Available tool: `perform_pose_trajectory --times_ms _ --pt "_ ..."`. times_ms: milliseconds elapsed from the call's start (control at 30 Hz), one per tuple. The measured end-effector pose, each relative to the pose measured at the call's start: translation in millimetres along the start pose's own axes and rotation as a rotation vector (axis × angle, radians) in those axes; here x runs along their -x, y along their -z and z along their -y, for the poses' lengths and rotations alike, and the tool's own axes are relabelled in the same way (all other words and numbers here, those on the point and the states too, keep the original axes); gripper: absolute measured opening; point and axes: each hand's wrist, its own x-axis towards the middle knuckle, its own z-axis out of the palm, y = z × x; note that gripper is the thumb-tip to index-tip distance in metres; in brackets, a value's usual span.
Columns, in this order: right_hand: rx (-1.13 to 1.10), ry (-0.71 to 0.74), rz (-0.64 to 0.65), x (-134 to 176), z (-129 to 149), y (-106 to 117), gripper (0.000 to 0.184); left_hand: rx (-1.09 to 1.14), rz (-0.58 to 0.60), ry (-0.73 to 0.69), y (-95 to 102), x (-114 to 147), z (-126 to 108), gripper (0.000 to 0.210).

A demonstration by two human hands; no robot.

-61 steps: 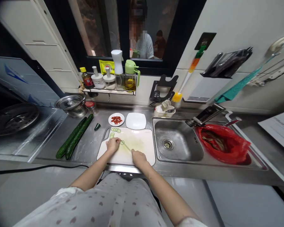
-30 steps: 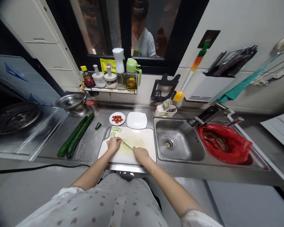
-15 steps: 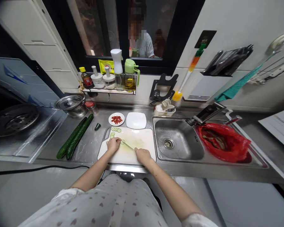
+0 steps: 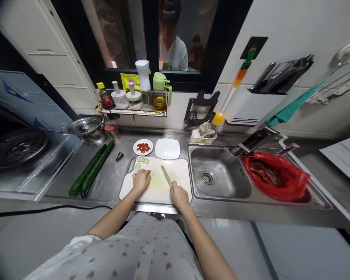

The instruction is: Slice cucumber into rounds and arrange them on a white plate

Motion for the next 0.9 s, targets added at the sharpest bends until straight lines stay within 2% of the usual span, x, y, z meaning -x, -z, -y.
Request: perform_pose_trajectory --times_ms 300,500,900 --pt "0.035 -0.004 -0.002 -4 5 0 0.029 -0.035 0.02 0.004 4.1 1 -5 0.031" --pt "0.041 0.005 0.043 -5 9 2 0.028 -0.031 0.037 0.023 6.4 0 -7 0.03" --pt "0.041 0.037 0.041 -5 10 -1 0.028 0.015 0.005 -0.004 6.1 2 -15 0.016"
